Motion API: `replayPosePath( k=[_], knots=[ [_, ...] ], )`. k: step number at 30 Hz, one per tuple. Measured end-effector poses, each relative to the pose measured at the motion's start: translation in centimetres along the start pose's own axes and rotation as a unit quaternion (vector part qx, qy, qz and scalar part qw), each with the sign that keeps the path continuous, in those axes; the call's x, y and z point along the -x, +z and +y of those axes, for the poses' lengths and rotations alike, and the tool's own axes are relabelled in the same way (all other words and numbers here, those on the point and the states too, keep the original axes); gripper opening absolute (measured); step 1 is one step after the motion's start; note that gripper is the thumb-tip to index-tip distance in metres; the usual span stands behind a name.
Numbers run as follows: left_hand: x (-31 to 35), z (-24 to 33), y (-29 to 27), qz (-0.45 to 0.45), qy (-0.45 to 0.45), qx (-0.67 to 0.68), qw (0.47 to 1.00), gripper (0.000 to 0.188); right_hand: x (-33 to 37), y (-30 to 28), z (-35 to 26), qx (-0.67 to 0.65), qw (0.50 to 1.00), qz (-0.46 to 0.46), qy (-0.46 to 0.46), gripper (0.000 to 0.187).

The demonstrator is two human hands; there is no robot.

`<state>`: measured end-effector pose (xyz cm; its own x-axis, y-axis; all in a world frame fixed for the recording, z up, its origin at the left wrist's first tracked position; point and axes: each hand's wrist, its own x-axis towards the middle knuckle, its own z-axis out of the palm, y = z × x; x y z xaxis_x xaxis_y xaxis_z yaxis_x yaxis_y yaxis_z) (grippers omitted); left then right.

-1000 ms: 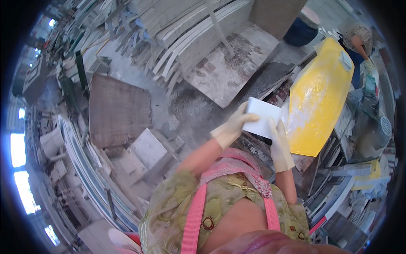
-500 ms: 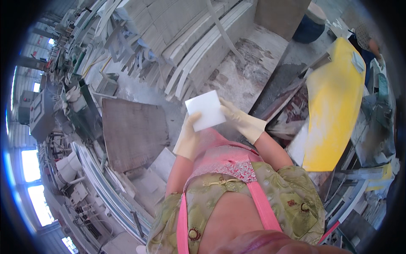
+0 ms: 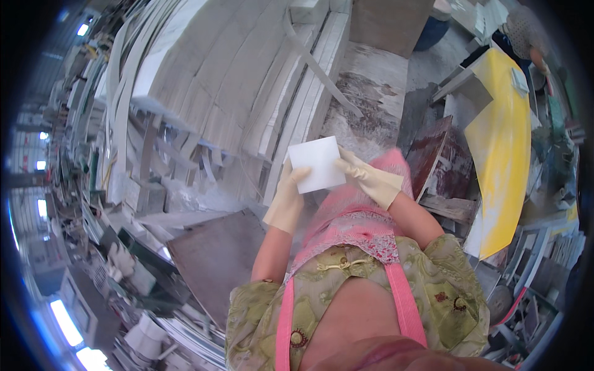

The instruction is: The person repeatedly picks up white rectangular stone pieces and rubs their edges against a rotating red polishing belt. They handle the pieces one at a time, turning them over to polish different sides, then place them into a stack of similar pieces.

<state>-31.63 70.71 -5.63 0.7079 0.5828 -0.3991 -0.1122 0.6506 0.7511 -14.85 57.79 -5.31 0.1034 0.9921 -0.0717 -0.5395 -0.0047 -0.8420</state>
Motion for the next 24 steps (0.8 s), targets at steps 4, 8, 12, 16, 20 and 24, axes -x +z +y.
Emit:
replayPosePath(
  k=[4,8,12,16,20,24],
  knots=[
    [-4.5,3.8,1.1,-0.056,0.004,-0.036,0.998,0.082,-3.6,-2.7,-1.8,0.027,1.0,0.016,-0.001,0.102],
    [-12.1,7.4,3.5,-0.049,-0.041,-0.169,0.984,0.101,-6.0,-6.9,-3.7,0.004,0.998,0.053,0.024,0.098],
    [-21.4,9.9,7.7,-0.038,-0.065,-0.291,0.954,0.112,-11.1,-13.9,-5.0,-0.062,0.991,0.098,0.061,0.098],
    [-34.8,12.1,14.4,-0.107,-0.068,-0.551,0.825,0.124,-17.5,-25.0,-6.1,-0.15,0.987,0.036,0.047,0.09],
    [-50.5,12.8,22.6,-0.154,0.009,-0.865,0.478,0.14,-26.3,-35.1,-6.7,-0.029,0.989,0.143,-0.029,0.093],
    [-61.2,11.1,27.6,-0.178,0.12,-0.941,0.263,0.136,-35.4,-44.4,-7.6,0.088,0.968,0.235,-0.032,0.093]
  ],
)
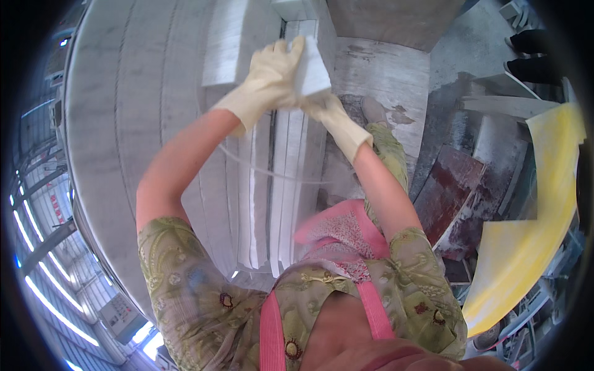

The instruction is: The person repeatedly picks up white rectangular stone pieces and rubs their edges against a rotating red polishing belt. They handle the pieces one at a time, turning them over to polish different sides, then place them into a stack of similar pieces.

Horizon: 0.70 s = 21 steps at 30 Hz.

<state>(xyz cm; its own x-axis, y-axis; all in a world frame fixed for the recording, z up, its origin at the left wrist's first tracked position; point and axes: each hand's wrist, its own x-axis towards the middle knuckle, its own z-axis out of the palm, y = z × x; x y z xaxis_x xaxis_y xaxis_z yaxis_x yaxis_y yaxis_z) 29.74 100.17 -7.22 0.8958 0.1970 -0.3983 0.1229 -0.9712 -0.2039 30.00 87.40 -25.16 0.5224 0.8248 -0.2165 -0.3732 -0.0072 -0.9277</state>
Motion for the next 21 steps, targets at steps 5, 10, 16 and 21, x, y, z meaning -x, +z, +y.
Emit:
replayPosePath(
  k=[5,10,16,21],
  knots=[
    [-9.7,-2.6,0.9,0.076,0.096,-0.036,0.992,0.126,-9.5,-3.3,-0.4,0.155,0.968,0.132,0.148,0.091],
    [-14.8,-5.0,4.1,0.117,0.142,-0.059,0.981,0.117,-13.1,-3.8,-1.4,0.244,0.931,0.252,0.099,0.082],
    [-16.6,-7.6,5.7,0.146,0.185,-0.048,0.971,0.117,-15.9,-4.3,-1.8,0.343,0.901,0.259,0.058,0.096],
    [-16.7,-8.3,5.2,0.07,0.122,-0.082,0.987,0.119,-17.1,-4.7,-2.0,0.296,0.931,0.213,0.039,0.11]
  ],
)
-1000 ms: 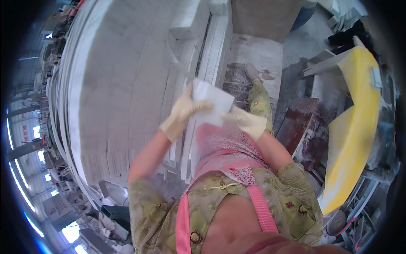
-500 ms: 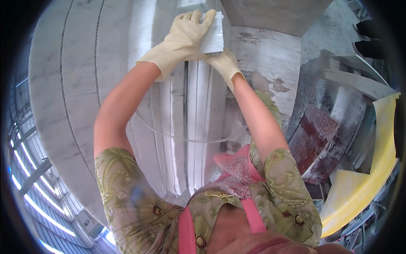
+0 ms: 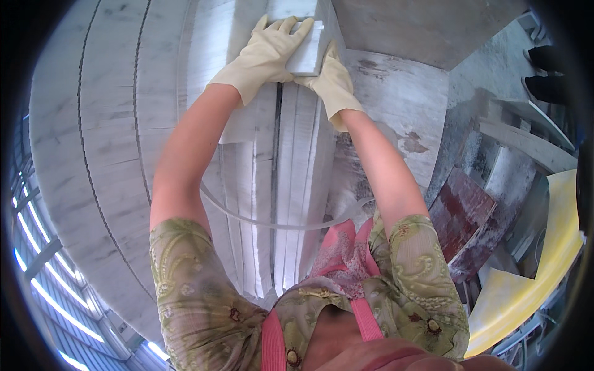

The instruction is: The person repeatedly picks up white rectangular stone pieces and rubs their edges against a rotating red polishing belt. They handle the pieces one at a time, turning them over to polish different sides, then place them into a stack of similar pieces.

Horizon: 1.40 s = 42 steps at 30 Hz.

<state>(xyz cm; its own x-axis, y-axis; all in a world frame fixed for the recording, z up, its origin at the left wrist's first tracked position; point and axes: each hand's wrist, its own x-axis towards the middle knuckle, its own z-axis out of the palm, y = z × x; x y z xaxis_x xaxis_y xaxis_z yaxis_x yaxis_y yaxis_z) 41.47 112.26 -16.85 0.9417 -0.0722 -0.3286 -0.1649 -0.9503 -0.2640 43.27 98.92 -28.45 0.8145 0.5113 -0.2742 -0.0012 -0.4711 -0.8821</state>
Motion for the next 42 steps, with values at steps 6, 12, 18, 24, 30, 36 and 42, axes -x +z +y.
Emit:
replayPosePath(
  k=[6,12,18,24,30,36,42],
  knots=[
    [3.3,-1.2,-2.0,0.267,0.033,-0.121,0.955,0.06,-0.7,-1.9,0.4,0.01,0.997,-0.075,-0.008,0.117],
    [10.6,-2.0,-0.1,0.396,-0.155,0.244,0.872,0.055,0.1,-2.9,0.2,-0.112,0.985,-0.121,0.04,0.113],
    [11.0,-2.6,2.7,0.427,-0.155,0.286,0.843,0.049,-1.1,-1.9,1.2,-0.146,0.988,0.051,0.008,0.096],
    [11.1,-2.5,3.1,0.395,-0.185,0.265,0.86,0.055,-4.7,-0.3,-1.2,-0.121,0.991,0.061,-0.008,0.086],
    [10.7,-2.3,4.4,0.387,-0.204,0.251,0.863,0.061,-3.1,-2.5,-4.0,-0.09,0.993,-0.009,0.074,0.084],
    [10.3,-2.4,4.7,0.424,-0.201,0.261,0.843,0.063,-5.1,-3.3,-5.4,0.19,0.961,0.135,-0.149,0.073],
    [10.1,-2.7,5.1,0.403,-0.197,0.277,0.85,0.063,-6.1,-0.9,-5.1,0.452,0.791,0.067,-0.407,0.066]
  ],
)
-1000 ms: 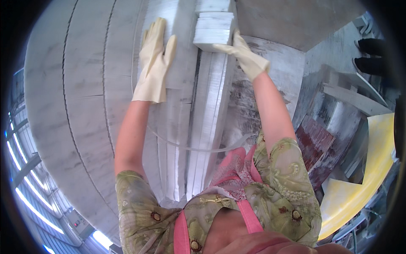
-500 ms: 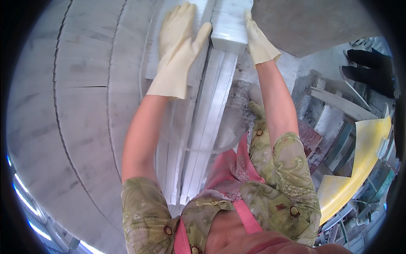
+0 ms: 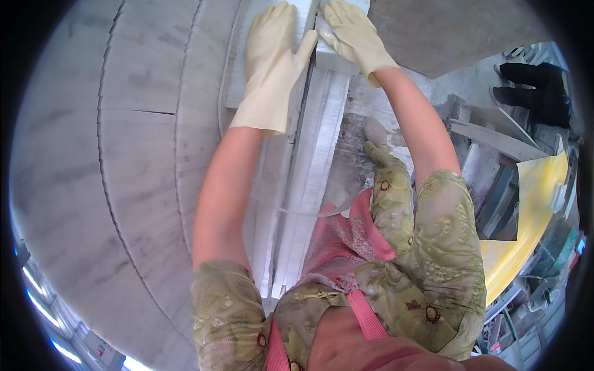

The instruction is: The person repeatedly picks up white rectangular stone pieces and rubs their edges against a rotating red polishing belt. They handle the pieces one at a time, turning them over to polish different sides, then place them into a stack of similar pieces.

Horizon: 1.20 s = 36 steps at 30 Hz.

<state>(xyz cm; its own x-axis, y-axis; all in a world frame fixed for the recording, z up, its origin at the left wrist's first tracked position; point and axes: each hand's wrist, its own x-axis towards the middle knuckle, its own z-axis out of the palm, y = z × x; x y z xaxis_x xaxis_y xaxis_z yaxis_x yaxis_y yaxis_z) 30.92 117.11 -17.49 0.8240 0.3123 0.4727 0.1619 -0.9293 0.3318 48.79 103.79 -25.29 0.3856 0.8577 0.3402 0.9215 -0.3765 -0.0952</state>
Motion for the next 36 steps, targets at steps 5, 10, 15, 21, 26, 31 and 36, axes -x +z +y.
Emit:
replayPosePath(
  k=[5,10,15,21,26,31,36],
  knots=[
    [0.0,0.2,-0.3,0.022,0.0,0.01,1.0,0.062,0.7,-1.7,-1.3,-0.054,0.998,-0.011,0.043,0.064],
    [-0.8,1.4,-1.1,-0.03,-0.014,0.017,0.999,0.052,-0.2,-4.1,-1.6,0.012,1.0,-0.022,-0.018,0.056],
    [-1.7,1.8,-1.9,-0.004,0.009,-0.005,1.0,0.051,-2.8,-5.2,-3.3,0.082,0.963,-0.253,0.03,0.058],
    [-0.9,0.8,-0.9,-0.018,-0.014,0.046,0.999,0.046,-2.4,-4.4,-1.9,0.018,0.977,-0.212,0.001,0.065],
    [-0.1,-0.3,0.7,0.044,-0.027,0.042,0.998,0.053,6.0,-3.0,-1.3,-0.359,0.901,0.031,0.24,0.064],
    [0.2,-0.7,0.9,0.028,-0.058,0.066,0.996,0.05,6.3,-3.2,-6.6,-0.622,0.588,0.062,0.514,0.073],
    [-0.2,-0.5,0.7,0.064,0.001,0.029,0.998,0.049,6.3,-3.6,-4.1,-0.561,0.681,-0.04,0.469,0.067]
  ],
)
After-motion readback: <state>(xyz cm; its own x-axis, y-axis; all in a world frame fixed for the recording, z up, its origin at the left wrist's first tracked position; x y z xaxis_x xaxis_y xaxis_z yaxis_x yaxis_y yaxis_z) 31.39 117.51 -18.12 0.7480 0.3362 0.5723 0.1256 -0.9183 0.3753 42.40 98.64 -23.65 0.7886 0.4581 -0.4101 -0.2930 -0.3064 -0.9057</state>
